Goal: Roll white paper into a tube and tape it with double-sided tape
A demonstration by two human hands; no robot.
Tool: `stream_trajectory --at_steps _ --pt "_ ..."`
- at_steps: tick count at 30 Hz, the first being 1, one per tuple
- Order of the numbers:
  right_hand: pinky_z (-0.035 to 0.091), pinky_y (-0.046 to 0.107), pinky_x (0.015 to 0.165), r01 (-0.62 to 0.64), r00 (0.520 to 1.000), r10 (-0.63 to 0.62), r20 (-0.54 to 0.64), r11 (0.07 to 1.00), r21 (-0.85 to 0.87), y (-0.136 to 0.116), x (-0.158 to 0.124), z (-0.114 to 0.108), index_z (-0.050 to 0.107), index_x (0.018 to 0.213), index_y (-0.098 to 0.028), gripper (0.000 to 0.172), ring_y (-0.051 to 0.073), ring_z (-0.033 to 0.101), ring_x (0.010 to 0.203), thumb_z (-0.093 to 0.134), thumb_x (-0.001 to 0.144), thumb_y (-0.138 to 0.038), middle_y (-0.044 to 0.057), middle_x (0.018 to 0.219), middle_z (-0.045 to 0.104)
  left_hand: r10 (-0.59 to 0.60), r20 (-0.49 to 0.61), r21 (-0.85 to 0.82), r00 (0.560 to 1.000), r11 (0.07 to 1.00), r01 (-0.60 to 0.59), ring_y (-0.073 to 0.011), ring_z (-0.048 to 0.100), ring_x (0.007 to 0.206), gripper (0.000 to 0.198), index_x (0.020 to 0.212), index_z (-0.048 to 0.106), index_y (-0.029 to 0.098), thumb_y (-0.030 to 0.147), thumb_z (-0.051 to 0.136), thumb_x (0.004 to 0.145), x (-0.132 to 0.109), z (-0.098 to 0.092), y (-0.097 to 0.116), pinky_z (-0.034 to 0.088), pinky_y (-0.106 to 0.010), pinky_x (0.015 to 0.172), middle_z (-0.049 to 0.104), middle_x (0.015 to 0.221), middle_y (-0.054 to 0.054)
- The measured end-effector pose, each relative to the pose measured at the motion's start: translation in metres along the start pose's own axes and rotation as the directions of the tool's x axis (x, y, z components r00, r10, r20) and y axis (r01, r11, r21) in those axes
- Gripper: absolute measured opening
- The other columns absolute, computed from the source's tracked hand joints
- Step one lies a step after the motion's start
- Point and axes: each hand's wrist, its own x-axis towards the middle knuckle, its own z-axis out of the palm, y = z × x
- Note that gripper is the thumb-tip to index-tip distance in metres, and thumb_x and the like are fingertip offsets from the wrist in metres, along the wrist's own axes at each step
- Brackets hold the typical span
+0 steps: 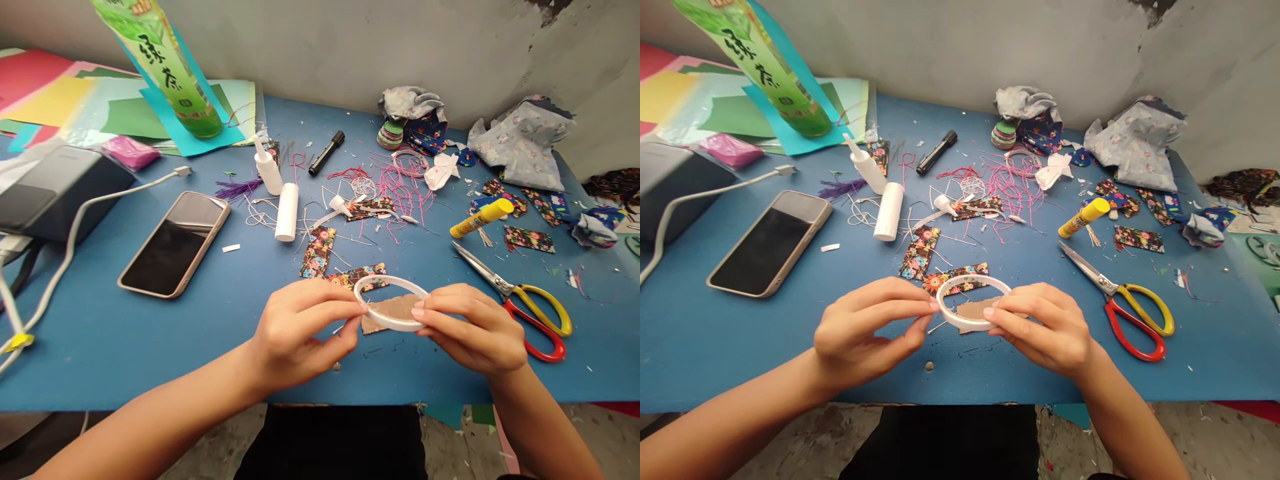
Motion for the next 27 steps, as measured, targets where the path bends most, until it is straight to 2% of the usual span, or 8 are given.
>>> stream_trajectory --at_steps 4,7,10,15,18,22,25,27 --pt "0.053 0.031 0.081 0.026 0.996 -0.016 0.086 0.993 -0.118 -0.002 -0.005 -0.008 0.065 0.1 -0.023 0.018 0.012 0.067 0.075 0.062 0.085 -0.014 0.0 0.081 0.072 -0.109 0.045 0.02 0.993 0.994 0.108 -0.011 0.066 0.071 0.01 0.084 0.066 0.016 0.011 0.058 0.082 -0.002 0.002 -0.009 0.054 -0.022 0.068 0.071 0.079 -0.003" --pt "0.049 0.033 0.089 0.072 0.957 -0.011 0.291 0.977 -0.202 -0.016 -0.015 -0.017 0.065 0.104 -0.021 0.022 0.012 0.066 0.077 0.057 0.087 -0.009 0.0 0.085 0.072 -0.232 0.177 0.078 0.957 0.972 0.221 -0.0119 0.065 0.069 0.013 0.087 0.066 0.016 0.014 0.054 0.086 -0.006 0.006 -0.017 0.053 -0.023 0.066 0.07 0.078 -0.002" --pt "0.047 0.036 0.085 0.084 0.932 0.036 0.361 0.947 -0.31 -0.038 -0.026 -0.023 0.066 0.103 -0.016 0.022 0.015 0.066 0.075 0.053 0.088 -0.006 0.003 0.085 0.072 -0.225 0.365 0.16 0.903 0.971 0.177 -0.0171 0.066 0.083 0.016 0.095 0.067 0.015 0.02 0.052 0.088 -0.012 0.011 -0.018 0.054 -0.029 0.075 0.071 0.09 -0.005" --pt "0.038 0.041 0.094 0.007 0.944 0.147 0.295 0.886 -0.463 -0.067 -0.039 -0.03 0.067 0.099 -0.015 0.021 0.016 0.067 0.073 0.053 0.088 -0.003 0.004 0.08 0.072 -0.143 0.628 0.242 0.765 0.97 -0.016 -0.0259 0.06 0.1 0.03 0.109 0.061 0.013 0.031 0.059 0.086 -0.017 0.019 -0.012 0.049 -0.04 0.087 0.066 0.104 -0.011" --pt "0.036 0.046 0.097 -0.038 0.955 0.184 0.233 0.854 -0.518 -0.07 -0.047 -0.035 0.067 0.097 -0.017 0.022 0.015 0.067 0.07 0.054 0.087 -0.002 0.003 0.078 0.072 -0.135 0.657 0.282 0.742 0.956 -0.076 -0.0249 0.06 0.098 0.023 0.107 0.06 0.014 0.028 0.056 0.089 -0.017 0.024 -0.009 0.049 -0.039 0.084 0.064 0.105 -0.01" --pt "0.048 0.041 0.082 -0.039 0.964 0.172 0.204 0.848 -0.528 -0.063 -0.06 -0.037 0.067 0.098 -0.015 0.024 0.019 0.067 0.076 0.054 0.084 0.0 0.007 0.083 0.072 -0.174 0.654 0.347 0.736 0.934 -0.088 -0.027 0.062 0.092 0.026 0.1 0.06 0.011 0.033 0.061 0.087 -0.014 0.035 0.0 0.05 -0.04 0.08 0.065 0.096 -0.011" --pt "0.054 0.036 0.074 -0.043 0.982 0.134 0.137 0.851 -0.524 -0.054 -0.072 -0.033 0.067 0.099 -0.011 0.024 0.021 0.066 0.079 0.06 0.08 0.001 0.01 0.084 0.071 -0.188 0.661 0.298 0.727 0.954 -0.024 -0.0266 0.065 0.086 0.024 0.097 0.061 0.01 0.032 0.06 0.088 -0.01 0.05 0.008 0.051 -0.038 0.076 0.067 0.09 -0.011" --pt "0.057 0.036 0.076 -0.044 0.987 0.119 0.109 0.85 -0.525 -0.05 -0.08 -0.029 0.068 0.1 -0.01 0.026 0.021 0.066 0.081 0.062 0.078 0.002 0.01 0.084 0.071 -0.19 0.67 0.169 0.718 0.98 0.102 -0.0248 0.066 0.087 0.023 0.1 0.061 0.011 0.031 0.06 0.088 -0.005 0.061 0.01 0.051 -0.036 0.075 0.069 0.091 -0.01"
